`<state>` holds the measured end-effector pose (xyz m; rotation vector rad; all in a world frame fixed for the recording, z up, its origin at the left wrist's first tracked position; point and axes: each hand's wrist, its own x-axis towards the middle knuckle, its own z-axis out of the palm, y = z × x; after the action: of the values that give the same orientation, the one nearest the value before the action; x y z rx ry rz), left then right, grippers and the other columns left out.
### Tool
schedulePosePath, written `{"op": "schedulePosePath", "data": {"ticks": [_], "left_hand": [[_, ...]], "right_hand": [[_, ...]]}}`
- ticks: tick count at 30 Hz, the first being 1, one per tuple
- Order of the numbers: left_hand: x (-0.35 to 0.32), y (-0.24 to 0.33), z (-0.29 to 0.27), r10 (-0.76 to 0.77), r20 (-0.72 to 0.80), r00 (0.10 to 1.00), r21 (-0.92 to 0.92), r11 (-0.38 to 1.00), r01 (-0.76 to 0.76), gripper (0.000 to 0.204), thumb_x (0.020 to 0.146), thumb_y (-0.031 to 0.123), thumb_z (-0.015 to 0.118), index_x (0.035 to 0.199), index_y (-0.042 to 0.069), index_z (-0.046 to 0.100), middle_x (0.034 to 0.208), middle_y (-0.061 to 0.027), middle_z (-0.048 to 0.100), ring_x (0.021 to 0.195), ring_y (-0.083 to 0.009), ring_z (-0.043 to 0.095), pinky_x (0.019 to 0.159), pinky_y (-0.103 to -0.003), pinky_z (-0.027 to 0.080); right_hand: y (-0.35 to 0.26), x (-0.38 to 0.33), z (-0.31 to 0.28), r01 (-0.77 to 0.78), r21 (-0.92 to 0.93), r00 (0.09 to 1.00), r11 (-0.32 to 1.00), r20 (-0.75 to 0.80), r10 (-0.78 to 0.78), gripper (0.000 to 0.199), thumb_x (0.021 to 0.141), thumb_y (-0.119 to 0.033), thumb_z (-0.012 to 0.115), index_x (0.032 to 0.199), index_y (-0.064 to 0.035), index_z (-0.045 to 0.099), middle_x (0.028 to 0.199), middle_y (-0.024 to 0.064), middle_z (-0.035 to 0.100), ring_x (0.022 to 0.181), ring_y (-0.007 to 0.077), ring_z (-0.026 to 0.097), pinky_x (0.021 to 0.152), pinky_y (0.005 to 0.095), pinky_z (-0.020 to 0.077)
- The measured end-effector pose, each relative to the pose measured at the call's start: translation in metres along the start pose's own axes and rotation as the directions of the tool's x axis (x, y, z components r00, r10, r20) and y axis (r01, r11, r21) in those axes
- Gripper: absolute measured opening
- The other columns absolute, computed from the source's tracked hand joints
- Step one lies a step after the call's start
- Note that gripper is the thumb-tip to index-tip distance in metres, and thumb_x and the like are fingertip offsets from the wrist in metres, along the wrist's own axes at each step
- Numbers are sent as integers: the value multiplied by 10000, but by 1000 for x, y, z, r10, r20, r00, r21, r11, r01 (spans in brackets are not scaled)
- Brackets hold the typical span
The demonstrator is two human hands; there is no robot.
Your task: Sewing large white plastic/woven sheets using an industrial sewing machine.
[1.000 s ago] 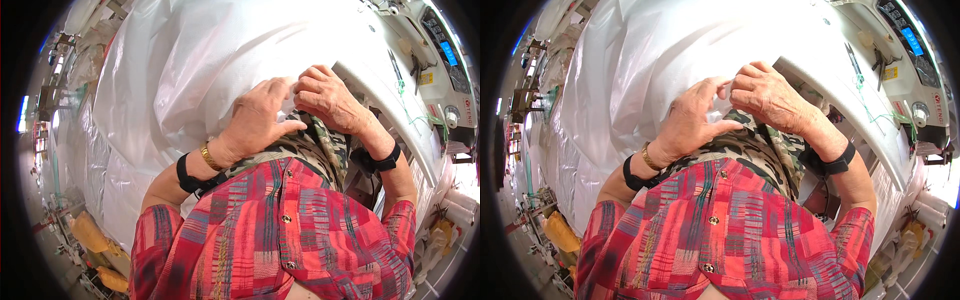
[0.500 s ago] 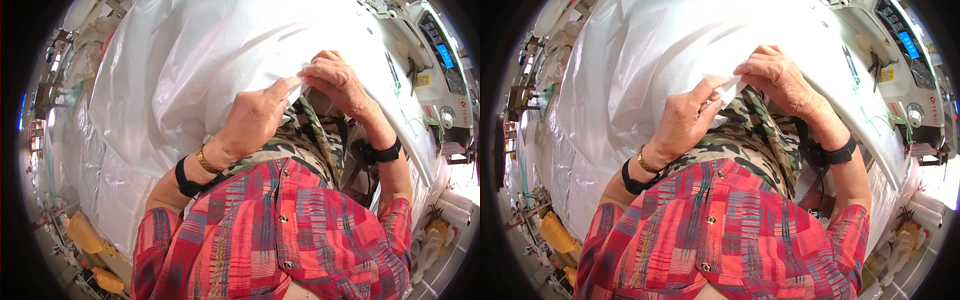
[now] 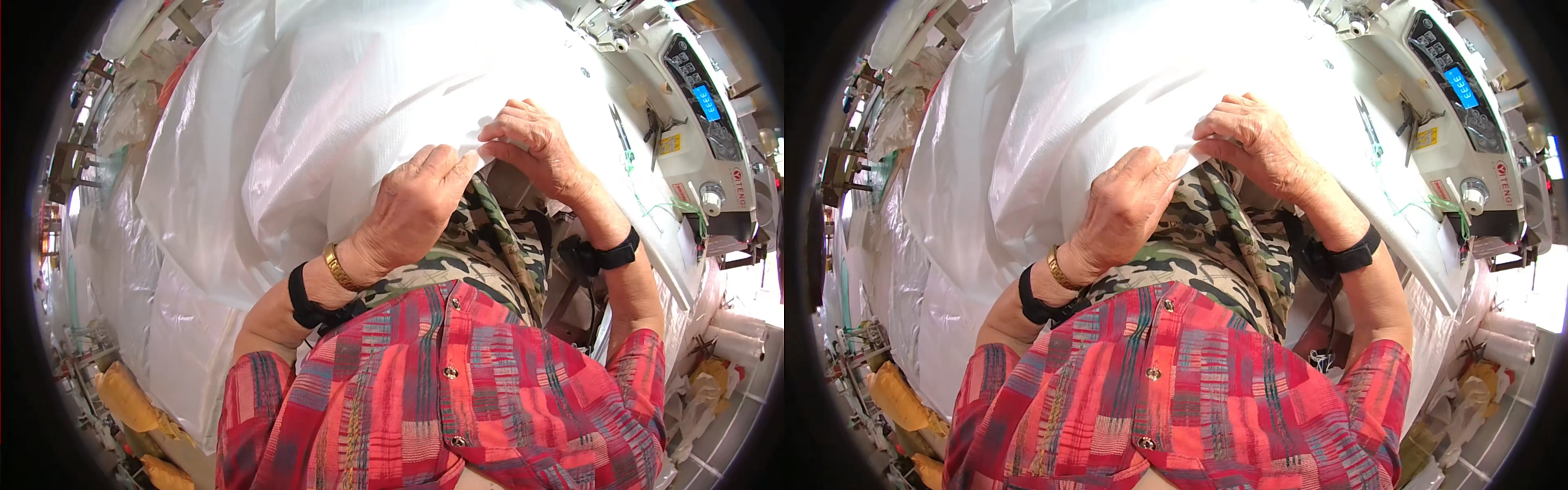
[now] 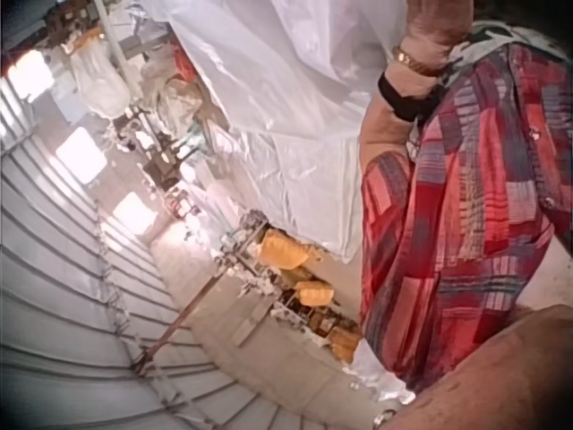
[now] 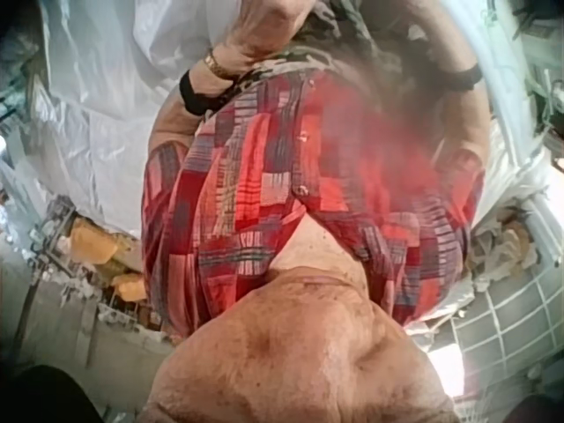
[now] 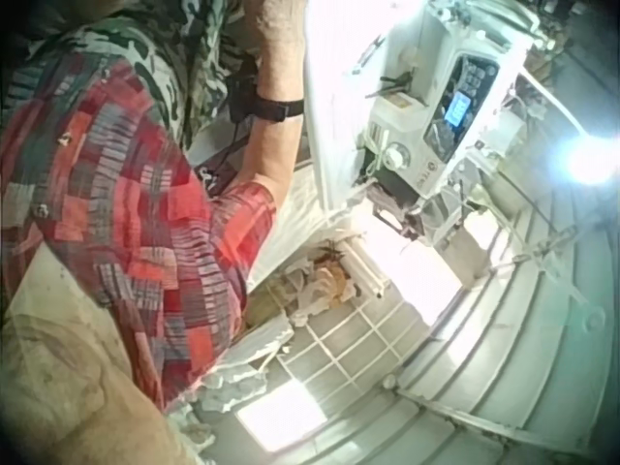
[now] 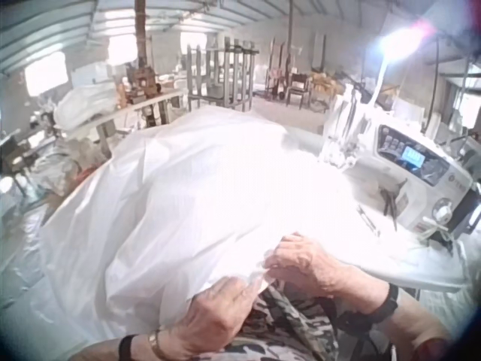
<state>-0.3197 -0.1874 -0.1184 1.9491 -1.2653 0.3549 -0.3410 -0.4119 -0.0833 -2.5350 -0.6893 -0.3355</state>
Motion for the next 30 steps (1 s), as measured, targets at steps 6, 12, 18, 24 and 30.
{"op": "schedulePosePath", "data": {"ticks": [6,12,18,24,30], "left_hand": [[17,1,-10,-213,84,973,-303,925,229,261,822,40,646,1078,-4,667,742,-109,544,607,-198,515,567,-319,424],[18,-9,-9,-298,144,943,-450,829,331,186,838,56,625,987,-41,678,702,-118,563,555,-143,461,532,-286,387],[9,-22,-3,-161,168,973,-335,919,210,207,830,49,628,1014,-38,664,778,-175,624,633,-312,595,589,-356,461],[4,-27,5,-123,173,977,-357,917,179,198,802,23,622,989,-24,666,769,-164,631,631,-303,615,572,-350,472],[11,-20,12,-66,234,970,-417,894,161,198,778,-10,615,969,-17,669,692,-146,586,554,-265,574,531,-321,449]], "right_hand": [[25,3,-1,-2,-19,1000,1000,-28,2,247,796,-295,741,848,-78,636,791,38,611,775,224,572,762,340,434],[60,0,-16,-77,-174,997,982,-34,73,347,799,-408,729,916,-91,648,815,34,633,803,212,588,878,365,403],[90,0,-27,-162,-281,987,946,-64,150,541,773,-491,735,1113,-87,616,870,56,618,901,248,576,923,377,393],[109,-1,-38,-246,-358,969,901,-117,217,603,755,-515,734,1132,-71,579,947,80,598,955,268,569,954,406,389],[128,-4,-28,-360,-512,910,780,-378,171,601,744,-517,743,1065,-42,563,998,128,617,1003,313,585,892,424,451]]}}
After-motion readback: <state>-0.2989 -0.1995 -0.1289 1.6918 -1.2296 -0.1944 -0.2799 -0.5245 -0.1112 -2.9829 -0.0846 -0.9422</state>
